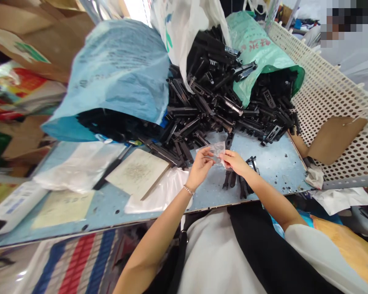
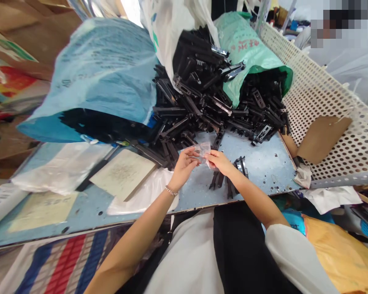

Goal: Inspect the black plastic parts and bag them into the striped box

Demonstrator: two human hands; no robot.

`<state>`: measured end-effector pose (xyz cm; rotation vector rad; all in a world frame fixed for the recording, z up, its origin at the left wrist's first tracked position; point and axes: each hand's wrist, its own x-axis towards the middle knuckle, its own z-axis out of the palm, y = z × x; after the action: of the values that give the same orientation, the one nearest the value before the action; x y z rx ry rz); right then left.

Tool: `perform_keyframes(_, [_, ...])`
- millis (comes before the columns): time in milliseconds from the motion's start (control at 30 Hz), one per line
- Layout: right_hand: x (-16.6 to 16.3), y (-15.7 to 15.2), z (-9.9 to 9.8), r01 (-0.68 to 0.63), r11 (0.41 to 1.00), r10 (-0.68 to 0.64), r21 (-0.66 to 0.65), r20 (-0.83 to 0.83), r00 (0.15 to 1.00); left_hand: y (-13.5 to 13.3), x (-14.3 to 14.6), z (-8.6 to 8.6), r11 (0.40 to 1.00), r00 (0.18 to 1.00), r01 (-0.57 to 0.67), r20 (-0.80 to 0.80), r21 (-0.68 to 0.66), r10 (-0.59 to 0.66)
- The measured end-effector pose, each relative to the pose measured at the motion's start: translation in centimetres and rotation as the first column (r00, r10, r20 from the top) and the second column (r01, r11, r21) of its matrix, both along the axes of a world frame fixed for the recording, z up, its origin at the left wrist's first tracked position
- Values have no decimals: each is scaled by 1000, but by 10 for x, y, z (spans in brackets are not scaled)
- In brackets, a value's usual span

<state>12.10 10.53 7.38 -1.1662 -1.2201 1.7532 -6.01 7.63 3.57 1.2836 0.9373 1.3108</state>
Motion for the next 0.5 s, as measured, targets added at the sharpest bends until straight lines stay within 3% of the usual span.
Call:
perform_keyframes(100, [2, -5, -3, 34, 993, -50, -110, -139, 989, -16, 1, -6, 987, 977, -115, -166, 115, 133])
perform_keyframes(167, [2, -5, 0, 35, 979, -84, -202, -239, 967, -28, 8, -9, 947, 915, -186, -305, 261, 264])
perform_keyframes(267, [0, 0, 7, 28, 960, -131, -278, -360, 924, -39, 24, -11, 880, 849, -245, -347, 408, 397])
perform_keyframes(333, [-1, 4, 12, 1, 958, -116, -288, -384, 916, -38, 35, -11, 903, 896, -253, -268, 347, 354])
perform_keyframes(433, [1, 6, 20, 8, 976, -91, -218, -373, 924, -25, 44, -9, 951, 950, -295, -79, 89, 302])
perform_keyframes(500, [5, 0, 23, 76, 991, -109, -113, -320, 941, -16, 45, -7, 937, 939, -341, 32, -74, 344])
